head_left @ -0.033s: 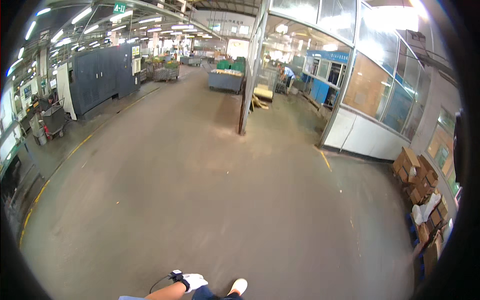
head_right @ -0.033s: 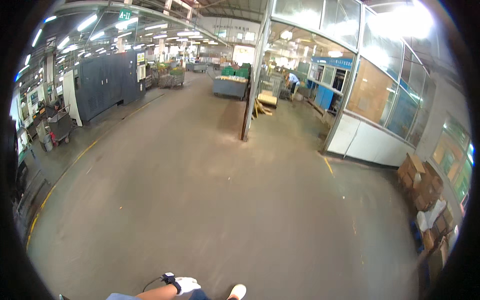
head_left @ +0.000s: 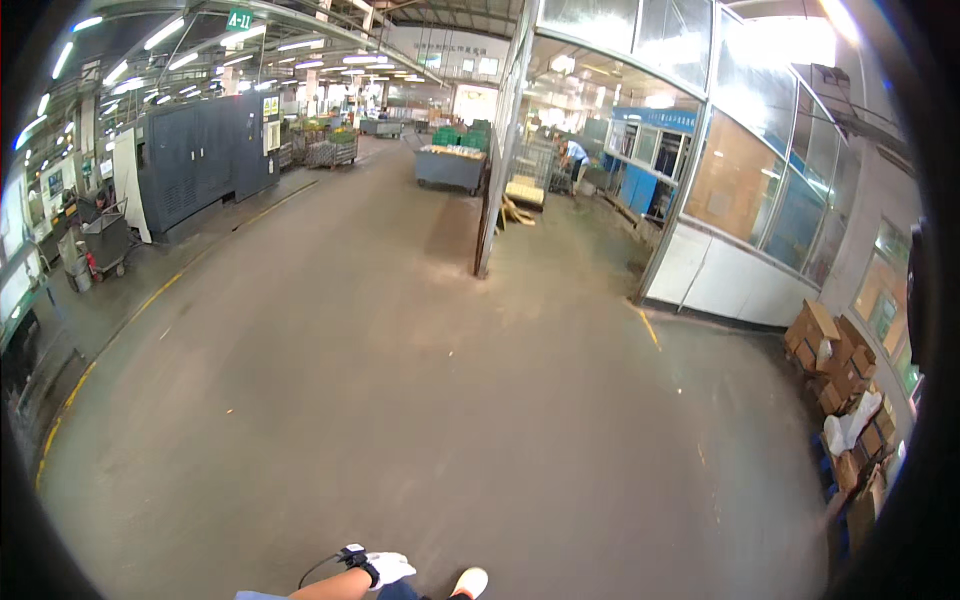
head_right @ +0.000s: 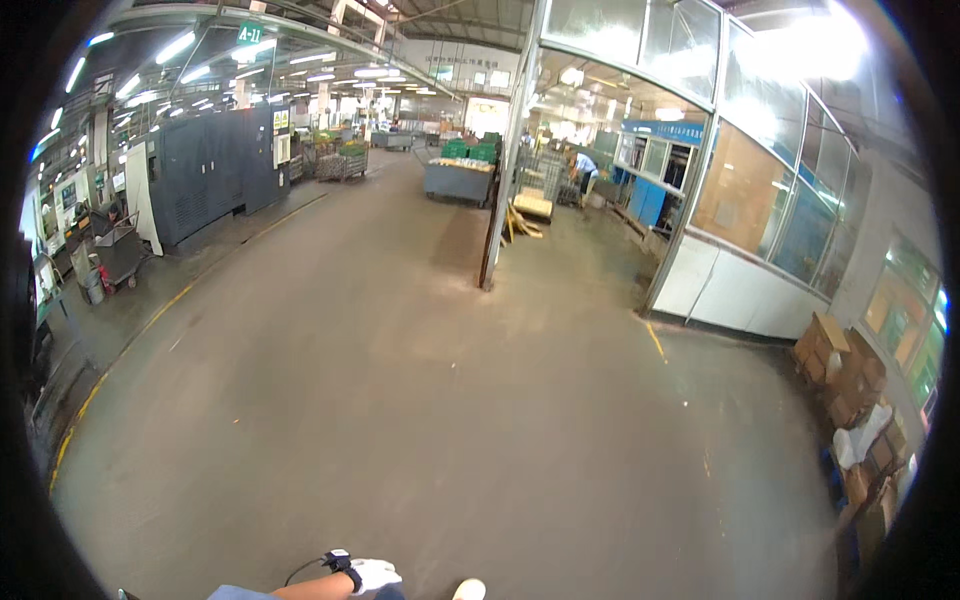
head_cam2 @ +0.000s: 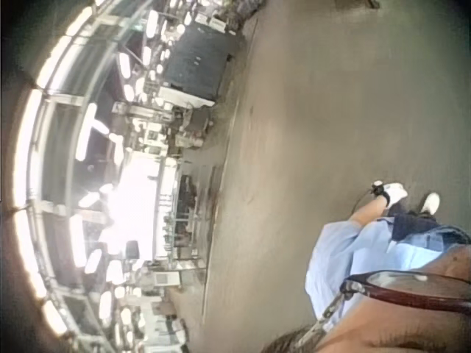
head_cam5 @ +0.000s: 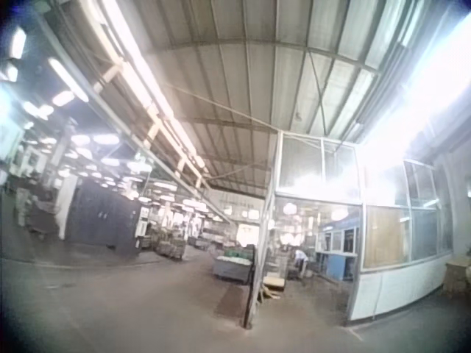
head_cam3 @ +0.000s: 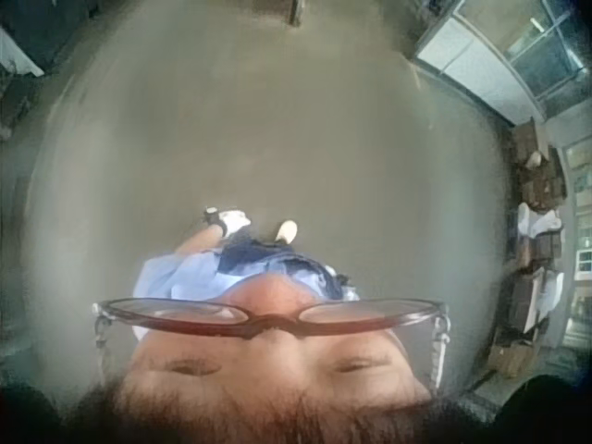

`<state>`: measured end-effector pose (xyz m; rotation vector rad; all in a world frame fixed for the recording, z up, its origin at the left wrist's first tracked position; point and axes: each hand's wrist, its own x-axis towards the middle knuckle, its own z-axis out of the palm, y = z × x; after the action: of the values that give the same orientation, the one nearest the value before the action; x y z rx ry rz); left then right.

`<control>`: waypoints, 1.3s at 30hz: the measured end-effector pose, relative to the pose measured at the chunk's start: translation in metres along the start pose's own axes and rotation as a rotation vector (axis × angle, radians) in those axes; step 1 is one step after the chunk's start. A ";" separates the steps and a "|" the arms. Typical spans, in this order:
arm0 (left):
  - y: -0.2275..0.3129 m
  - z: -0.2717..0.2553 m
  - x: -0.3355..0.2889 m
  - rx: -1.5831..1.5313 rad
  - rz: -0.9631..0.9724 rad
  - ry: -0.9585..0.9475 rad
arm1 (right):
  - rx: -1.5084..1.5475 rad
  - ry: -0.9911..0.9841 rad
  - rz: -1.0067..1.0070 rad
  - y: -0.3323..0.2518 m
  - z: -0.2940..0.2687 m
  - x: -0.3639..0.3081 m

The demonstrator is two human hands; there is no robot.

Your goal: Operating an industrial washing machine to process metal parts, including moving carts and racks.

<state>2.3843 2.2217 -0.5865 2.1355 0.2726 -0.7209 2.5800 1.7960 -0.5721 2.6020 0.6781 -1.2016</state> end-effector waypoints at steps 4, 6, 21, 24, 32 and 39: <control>0.024 -0.036 0.084 0.182 0.144 -0.195 | 0.107 0.030 -0.020 0.028 -0.091 0.059; 0.030 -0.059 0.103 0.287 0.054 -0.243 | 0.160 0.046 -0.010 0.040 -0.133 0.078; -0.045 -0.119 0.188 -0.047 -0.614 -0.084 | -0.013 -0.074 -0.176 0.057 -0.339 0.246; -0.043 -0.208 0.295 0.119 -0.456 -0.145 | -0.058 0.021 -0.168 0.091 -0.370 0.321; 0.172 -0.528 0.578 -0.513 -0.070 0.129 | 0.433 0.112 0.050 0.103 -0.569 0.406; 0.180 -0.609 0.706 0.617 0.255 0.052 | 0.196 0.026 0.045 0.166 -0.665 0.550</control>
<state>3.2768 2.5458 -0.5884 2.7057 -0.2268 -0.6527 3.4161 2.0671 -0.5586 2.7799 0.5278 -1.2825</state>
